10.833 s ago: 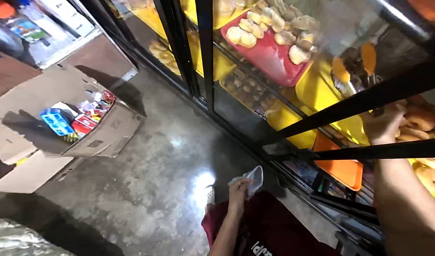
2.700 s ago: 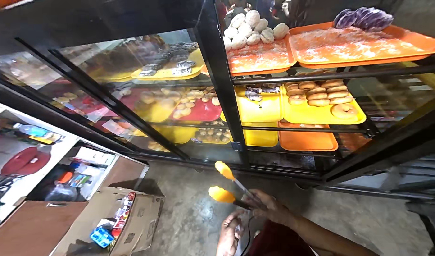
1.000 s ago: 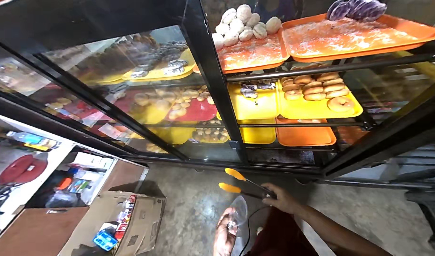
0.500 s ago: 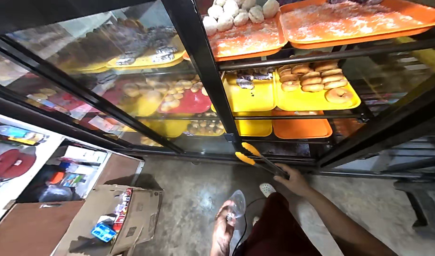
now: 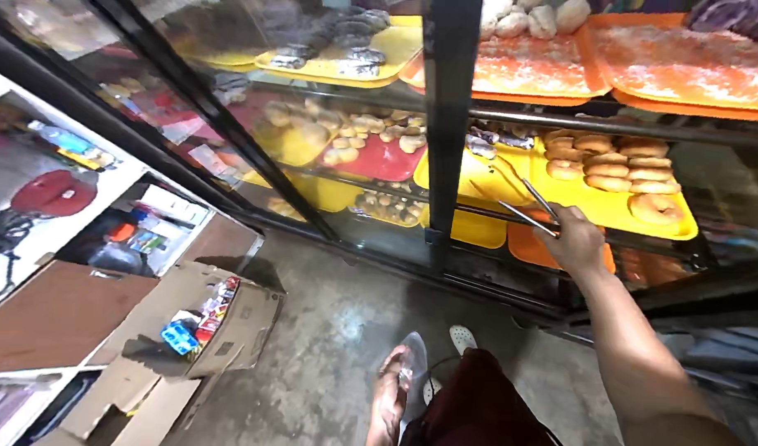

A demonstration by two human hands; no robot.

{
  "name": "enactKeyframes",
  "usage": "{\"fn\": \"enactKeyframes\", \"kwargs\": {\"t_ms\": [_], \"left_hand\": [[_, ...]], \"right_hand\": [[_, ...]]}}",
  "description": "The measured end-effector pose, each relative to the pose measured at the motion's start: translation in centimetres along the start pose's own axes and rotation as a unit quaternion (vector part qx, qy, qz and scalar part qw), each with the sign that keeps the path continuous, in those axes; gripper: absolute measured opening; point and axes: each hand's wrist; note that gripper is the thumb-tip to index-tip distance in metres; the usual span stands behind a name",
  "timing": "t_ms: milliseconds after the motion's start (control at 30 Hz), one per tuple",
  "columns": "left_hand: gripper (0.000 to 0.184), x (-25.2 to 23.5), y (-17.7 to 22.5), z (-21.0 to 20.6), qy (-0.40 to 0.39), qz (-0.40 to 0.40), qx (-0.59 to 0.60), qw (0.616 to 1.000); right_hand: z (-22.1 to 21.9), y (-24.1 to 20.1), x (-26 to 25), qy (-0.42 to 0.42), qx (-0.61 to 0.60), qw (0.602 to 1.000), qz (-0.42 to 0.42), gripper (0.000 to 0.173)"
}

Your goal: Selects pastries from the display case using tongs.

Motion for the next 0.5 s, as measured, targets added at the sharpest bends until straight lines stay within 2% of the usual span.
{"fn": "enactKeyframes", "kwargs": {"t_ms": [200, 400, 467, 500], "left_hand": [[0.031, -0.2, -0.8, 0.3, 0.022, -0.003, 0.041, 0.999], [0.032, 0.0, -1.9, -0.1, 0.041, -0.008, 0.068, 0.997], [0.031, 0.0, -2.1, 0.0, 0.053, -0.007, 0.082, 0.995], [0.031, 0.0, -2.2, 0.0, 0.059, -0.007, 0.086, 0.994]], "right_hand": [[-2.6, -7.5, -7.5, -0.039, 0.093, 0.993, 0.068, 0.044], [-7.5, -15.0, -14.5, -0.084, 0.231, 0.966, 0.077, 0.043], [-8.4, -16.2, -15.5, -0.126, 0.223, 0.962, 0.09, 0.043], [-7.8, -17.5, -15.8, -0.175, 0.22, 0.956, 0.079, 0.046]]}}
Point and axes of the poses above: each hand's wrist, its own x-axis away from the middle knuckle, its own z-axis out of the back of the hand, y = z × x, and after that the axes turned 7 degrees about -z, right-handed
